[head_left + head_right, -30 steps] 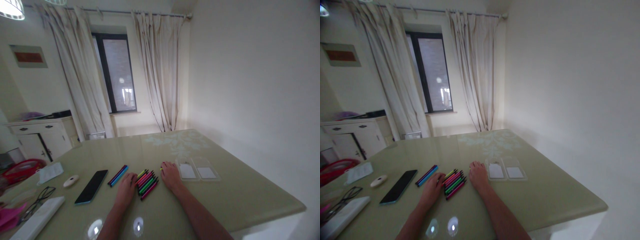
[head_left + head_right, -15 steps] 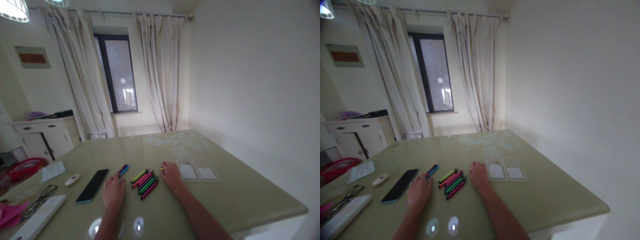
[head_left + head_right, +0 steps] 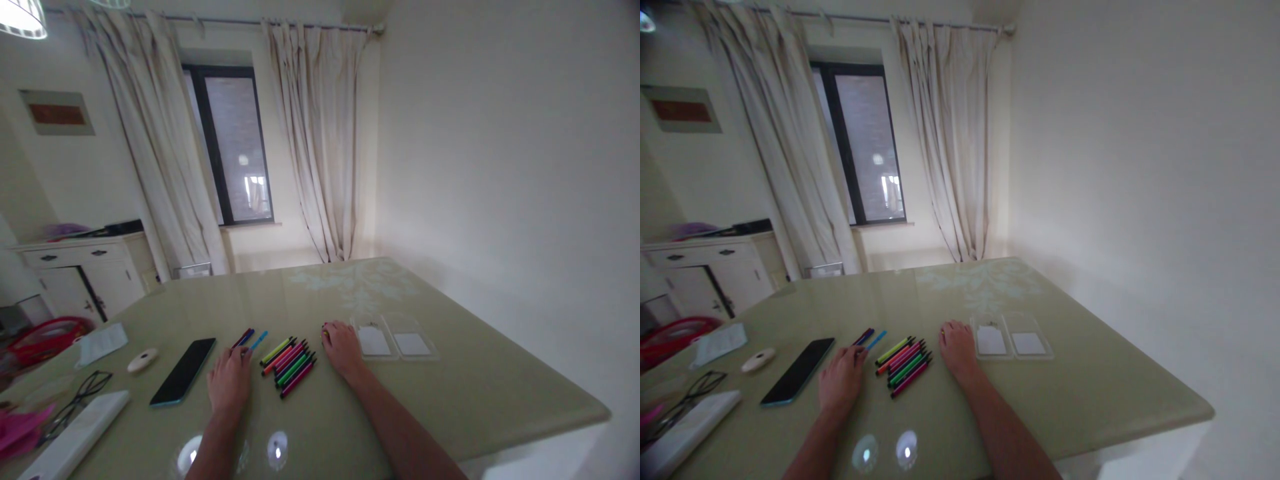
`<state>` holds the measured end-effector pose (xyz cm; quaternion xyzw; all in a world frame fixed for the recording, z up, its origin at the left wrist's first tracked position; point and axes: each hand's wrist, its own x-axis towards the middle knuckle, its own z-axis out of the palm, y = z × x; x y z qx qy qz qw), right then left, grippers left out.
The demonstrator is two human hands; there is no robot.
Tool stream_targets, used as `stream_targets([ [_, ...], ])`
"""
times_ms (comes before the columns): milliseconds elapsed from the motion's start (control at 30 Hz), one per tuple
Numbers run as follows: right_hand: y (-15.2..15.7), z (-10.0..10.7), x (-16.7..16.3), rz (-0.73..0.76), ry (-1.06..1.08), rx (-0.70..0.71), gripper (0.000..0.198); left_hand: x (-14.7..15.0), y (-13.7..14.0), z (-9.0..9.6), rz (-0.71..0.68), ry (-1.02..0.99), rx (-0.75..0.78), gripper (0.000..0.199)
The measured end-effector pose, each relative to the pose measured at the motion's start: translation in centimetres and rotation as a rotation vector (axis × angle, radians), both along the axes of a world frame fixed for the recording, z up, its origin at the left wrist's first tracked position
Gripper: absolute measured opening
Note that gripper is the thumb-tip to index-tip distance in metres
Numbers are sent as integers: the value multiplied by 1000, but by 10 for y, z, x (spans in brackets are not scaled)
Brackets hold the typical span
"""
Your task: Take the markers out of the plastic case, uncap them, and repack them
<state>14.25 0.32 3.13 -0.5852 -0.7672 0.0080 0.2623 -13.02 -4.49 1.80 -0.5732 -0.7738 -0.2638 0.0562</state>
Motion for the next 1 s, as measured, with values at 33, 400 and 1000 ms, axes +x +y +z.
stream_targets([
  [33, 0, -1, 0, 4, 1, 2, 21, 3, 2, 1, -55, -46, 65, 34],
  [400, -8, 3, -5, 291, -89, 230, 40, 57, -5, -5, -606, -236, 109, 35],
  [1000, 12, 7, 33, -39, -25, 143, 29, 7, 3, -1, -28, 4, 133, 37],
])
